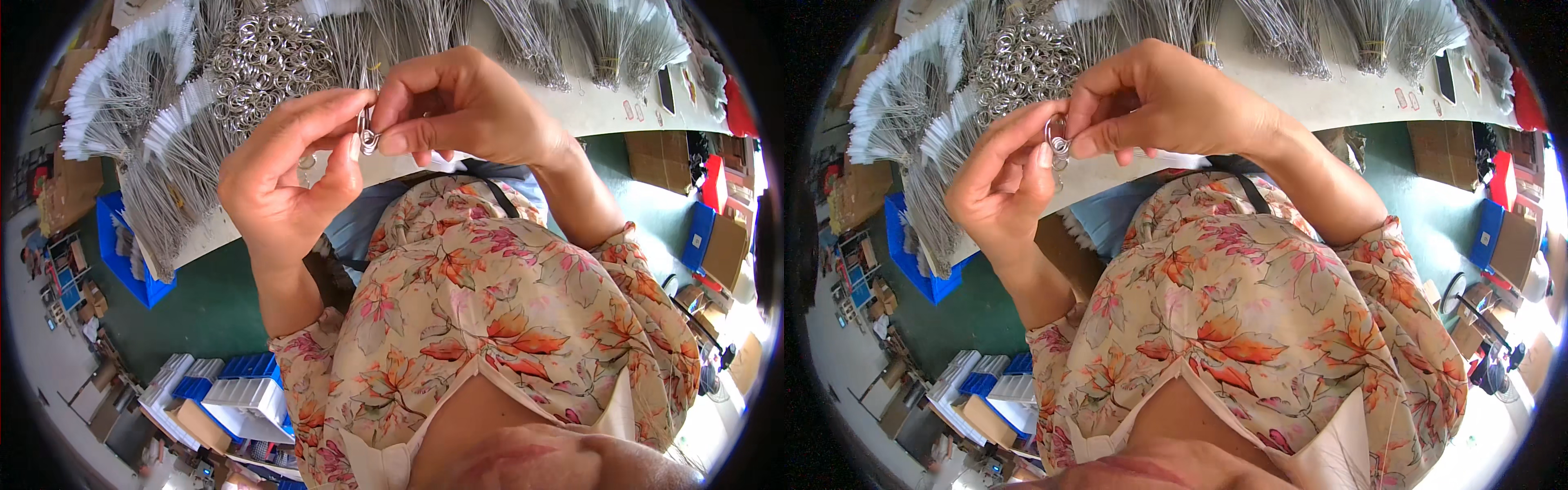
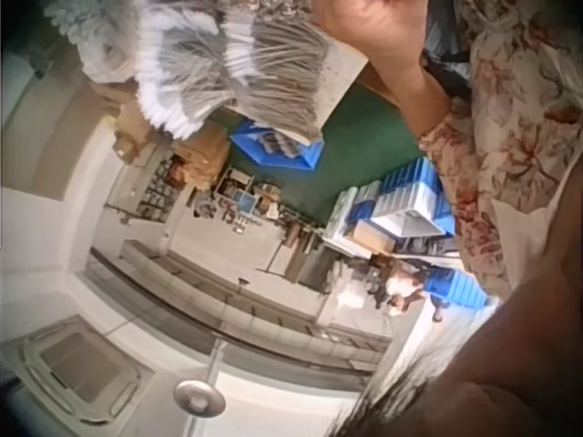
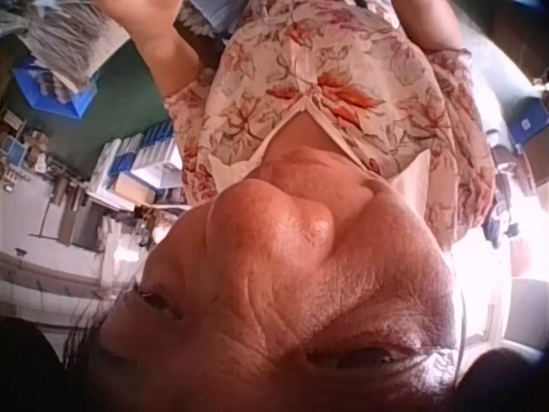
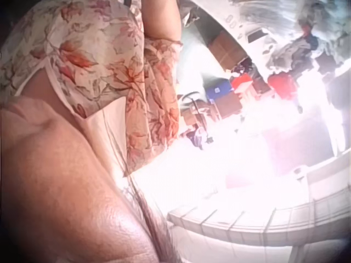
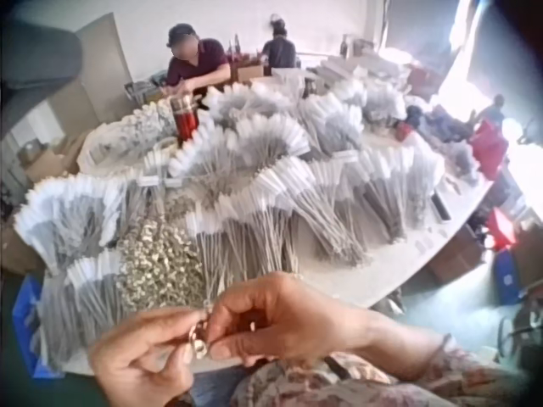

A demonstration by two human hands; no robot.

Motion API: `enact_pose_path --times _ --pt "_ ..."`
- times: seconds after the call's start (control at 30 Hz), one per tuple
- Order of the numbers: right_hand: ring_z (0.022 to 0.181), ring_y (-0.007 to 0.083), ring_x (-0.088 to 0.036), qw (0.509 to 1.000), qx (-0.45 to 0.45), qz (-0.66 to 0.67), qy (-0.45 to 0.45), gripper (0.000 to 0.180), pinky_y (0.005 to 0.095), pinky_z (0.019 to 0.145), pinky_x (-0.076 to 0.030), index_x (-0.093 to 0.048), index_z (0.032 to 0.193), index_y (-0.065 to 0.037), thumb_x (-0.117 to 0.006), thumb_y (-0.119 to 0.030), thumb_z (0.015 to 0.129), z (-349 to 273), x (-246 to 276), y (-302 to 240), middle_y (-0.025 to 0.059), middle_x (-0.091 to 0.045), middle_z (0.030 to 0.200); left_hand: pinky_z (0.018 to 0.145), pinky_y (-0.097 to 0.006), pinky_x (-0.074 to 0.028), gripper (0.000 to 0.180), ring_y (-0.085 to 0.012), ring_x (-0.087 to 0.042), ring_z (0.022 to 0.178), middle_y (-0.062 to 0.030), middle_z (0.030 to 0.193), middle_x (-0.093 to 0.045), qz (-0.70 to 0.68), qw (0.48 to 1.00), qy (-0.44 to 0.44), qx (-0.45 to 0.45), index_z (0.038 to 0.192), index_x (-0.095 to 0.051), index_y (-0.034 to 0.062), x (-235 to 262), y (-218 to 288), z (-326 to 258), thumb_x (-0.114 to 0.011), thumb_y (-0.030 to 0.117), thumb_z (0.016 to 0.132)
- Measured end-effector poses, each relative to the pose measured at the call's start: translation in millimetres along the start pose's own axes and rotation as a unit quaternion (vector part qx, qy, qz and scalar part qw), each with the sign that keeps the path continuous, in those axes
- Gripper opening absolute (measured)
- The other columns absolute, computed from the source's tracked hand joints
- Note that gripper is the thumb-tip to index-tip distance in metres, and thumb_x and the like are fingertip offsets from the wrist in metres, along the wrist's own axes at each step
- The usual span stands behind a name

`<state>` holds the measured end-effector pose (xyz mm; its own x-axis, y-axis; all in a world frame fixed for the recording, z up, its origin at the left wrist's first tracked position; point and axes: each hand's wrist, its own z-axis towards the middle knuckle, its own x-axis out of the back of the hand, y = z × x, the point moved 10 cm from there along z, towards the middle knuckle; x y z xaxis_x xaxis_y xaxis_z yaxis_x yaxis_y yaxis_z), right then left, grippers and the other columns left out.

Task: The person is manually assembling small white bottle brushes by attaching them to metal rings.

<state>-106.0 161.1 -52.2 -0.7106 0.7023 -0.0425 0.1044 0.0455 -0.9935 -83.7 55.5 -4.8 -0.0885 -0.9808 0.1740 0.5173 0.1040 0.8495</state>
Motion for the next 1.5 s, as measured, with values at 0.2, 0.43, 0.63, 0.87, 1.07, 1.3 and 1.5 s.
enact_pose_path --times 0.2,0.43,0.63,0.87,1.07,1.3,1.5 --pt "0.055 0.0031 -0.049 0.998 -0.023 0.051 0.035 0.012 0.0168 0.047 -0.036 -0.060 0.091 -0.001 -0.061 -0.012 0.086 -4.3 3.6 16.7 -0.0012 -0.056 0.066 0.067 -0.021 -0.051 0.024 -0.0126 -0.061 0.075 -0.0137 0.095 -0.062 -0.075 0.991 0.020 0.106 0.101 -0.062 -0.0057 -4.5 -19.9 -2.6 -0.059 -0.007 0.077" --pt "0.057 0.0038 -0.047 0.995 -0.012 0.092 0.045 0.015 0.0174 0.049 -0.037 -0.058 0.095 0.000 -0.059 -0.013 0.087 -2.1 4.6 20.4 -0.0022 -0.052 0.067 0.055 -0.018 -0.041 0.016 -0.0067 -0.050 0.061 -0.0058 0.076 -0.056 0.074 0.993 -0.032 0.090 0.099 -0.058 -0.0039 -3.4 -33.6 -5.2 -0.058 0.003 0.085" --pt "0.058 0.0049 -0.050 0.996 0.036 0.047 0.069 0.016 0.0206 0.052 -0.040 -0.061 0.092 0.000 -0.061 -0.015 0.085 2.8 4.5 22.6 -0.0006 -0.056 0.068 0.050 -0.019 -0.035 0.016 -0.0064 -0.042 0.055 -0.0054 0.075 -0.055 -0.256 0.931 0.010 0.261 0.104 -0.056 0.0005 -5.0 -69.2 -24.7 -0.051 0.008 0.091" --pt "0.058 0.0058 -0.051 0.995 0.021 0.088 0.035 0.014 0.0210 0.053 -0.042 -0.061 0.091 0.001 -0.061 -0.011 0.085 9.4 -10.7 8.0 0.0011 -0.058 0.070 0.049 -0.019 -0.035 0.009 -0.0042 -0.045 0.057 -0.0025 0.078 -0.059 0.104 0.988 0.014 0.114 0.089 -0.061 -0.0004 28.7 -21.4 -16.9 -0.058 0.008 0.086" --pt "0.062 0.0092 -0.056 0.978 0.150 -0.005 0.145 0.008 0.0240 0.054 -0.045 -0.062 0.088 -0.001 -0.064 -0.005 0.081 13.7 -18.3 -8.0 0.0039 -0.059 0.073 0.056 -0.020 -0.037 0.010 -0.0036 -0.042 0.059 -0.0060 0.078 -0.061 -0.234 0.929 0.184 0.218 0.085 -0.060 -0.0032 41.6 -48.0 -33.8 -0.057 0.006 0.085" --pt "0.064 0.0165 -0.061 0.866 0.389 -0.251 0.191 0.015 0.0246 0.057 -0.050 -0.064 0.085 -0.003 -0.067 0.004 0.073 8.9 -39.8 -40.3 0.0063 -0.059 0.080 0.059 -0.021 -0.039 0.010 -0.0065 -0.047 0.061 -0.0073 0.078 -0.062 -0.159 0.937 0.275 0.143 0.081 -0.061 -0.0029 60.4 -35.7 -36.3 -0.055 0.004 0.085" --pt "0.065 0.0220 -0.060 0.836 0.403 -0.315 0.197 0.019 0.0303 0.054 -0.049 -0.063 0.086 -0.008 -0.066 0.001 0.069 8.7 -50.9 -49.9 0.0058 -0.057 0.079 0.059 -0.019 -0.037 0.011 -0.0055 -0.048 0.062 -0.0058 0.073 -0.061 0.043 0.938 0.322 0.119 0.077 -0.061 -0.0032 70.3 -7.8 -43.6 -0.057 0.004 0.083"
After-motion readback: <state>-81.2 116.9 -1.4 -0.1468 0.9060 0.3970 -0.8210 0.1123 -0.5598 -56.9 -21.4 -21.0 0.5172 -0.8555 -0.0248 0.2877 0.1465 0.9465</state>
